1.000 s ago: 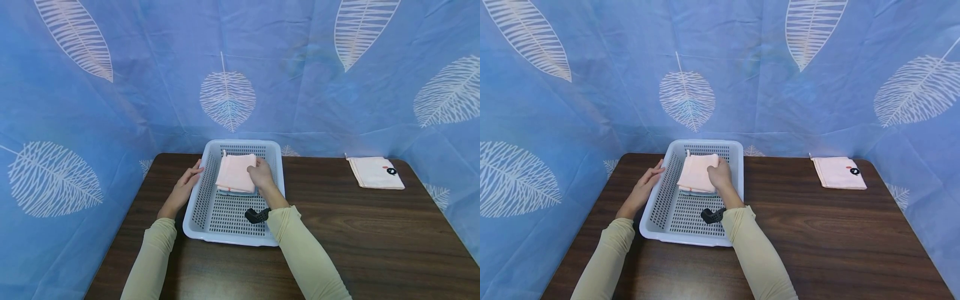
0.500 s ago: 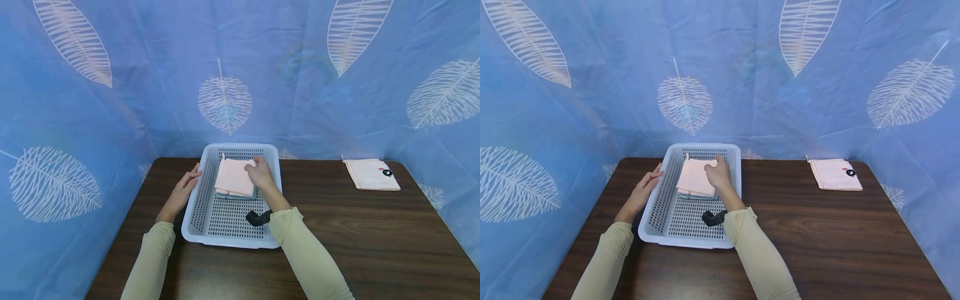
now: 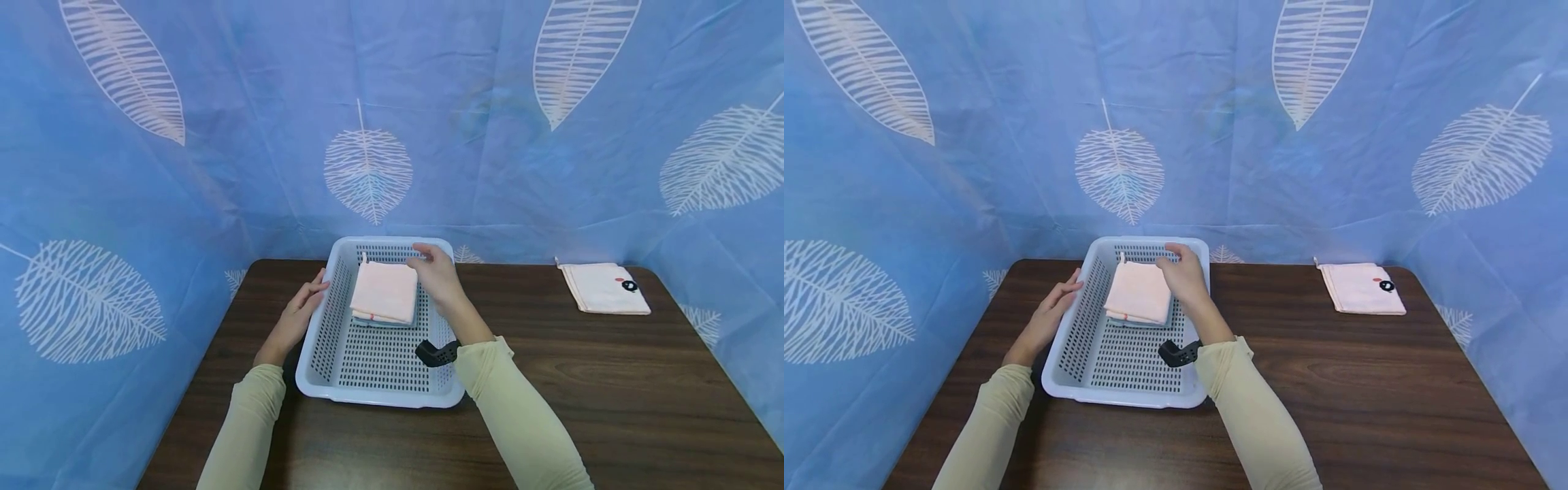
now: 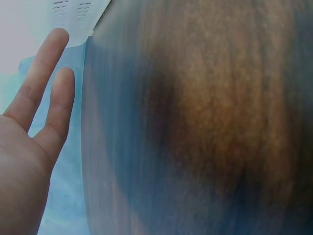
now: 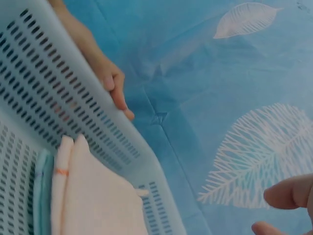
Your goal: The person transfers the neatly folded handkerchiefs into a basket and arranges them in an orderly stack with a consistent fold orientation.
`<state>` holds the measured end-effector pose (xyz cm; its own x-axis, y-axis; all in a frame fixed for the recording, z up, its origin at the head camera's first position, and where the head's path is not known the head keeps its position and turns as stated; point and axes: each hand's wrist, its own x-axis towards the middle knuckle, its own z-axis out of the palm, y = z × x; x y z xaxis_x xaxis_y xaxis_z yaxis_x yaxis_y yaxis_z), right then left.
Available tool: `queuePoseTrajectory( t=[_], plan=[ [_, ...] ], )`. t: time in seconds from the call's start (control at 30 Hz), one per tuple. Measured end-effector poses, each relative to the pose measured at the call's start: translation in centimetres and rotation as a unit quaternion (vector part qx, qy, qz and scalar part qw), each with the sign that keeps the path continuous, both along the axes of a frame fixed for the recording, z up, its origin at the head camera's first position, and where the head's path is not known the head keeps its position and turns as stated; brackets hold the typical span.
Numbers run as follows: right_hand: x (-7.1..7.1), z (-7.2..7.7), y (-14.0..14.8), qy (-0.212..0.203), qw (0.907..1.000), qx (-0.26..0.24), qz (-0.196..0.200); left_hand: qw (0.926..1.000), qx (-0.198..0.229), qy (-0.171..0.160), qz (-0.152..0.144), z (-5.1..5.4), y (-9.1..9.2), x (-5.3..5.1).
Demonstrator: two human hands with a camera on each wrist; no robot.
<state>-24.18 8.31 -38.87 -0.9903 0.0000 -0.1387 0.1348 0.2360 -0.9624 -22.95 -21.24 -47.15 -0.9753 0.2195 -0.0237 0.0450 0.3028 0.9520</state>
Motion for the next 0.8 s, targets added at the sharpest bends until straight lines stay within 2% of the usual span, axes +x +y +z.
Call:
queuePoseTrajectory(
  t=[0.13,0.23,0.43,0.47,0.6,0.67,0.73,0.8],
  plan=[
    [0.4,0.6,0.6,0.033,0.9982,0.049,0.009,1.0000,0.001,0.000,0.004,-0.2,0.0,0.0],
    [0.6,1.0,1.1,0.072,0.9910,0.110,0.024,1.0000,0.006,0.005,0.004,-0.3,0.1,0.0],
    [0.7,2.0,2.4,0.141,0.9609,0.228,0.069,0.9998,0.012,0.015,-0.007,-0.2,0.1,-0.1],
    [0.8,2.2,2.6,0.146,0.9557,0.243,0.077,0.9998,0.010,0.017,-0.007,-0.5,0.0,-0.3],
    [0.9,2.7,3.3,0.152,0.9386,0.294,0.096,0.9999,0.009,0.013,-0.005,-0.7,-0.1,-0.3],
    [1.0,2.6,3.6,0.156,0.9305,0.315,0.102,0.9999,0.010,0.012,-0.005,-0.6,-0.1,-0.3],
    [1.0,2.4,3.9,0.162,0.9219,0.335,0.107,0.9998,0.014,0.012,-0.009,-0.1,-0.1,0.0],
    [1.0,2.1,4.2,0.173,0.9104,0.359,0.111,0.9998,0.012,0.013,-0.011,0.1,0.0,0.1]
  ],
)
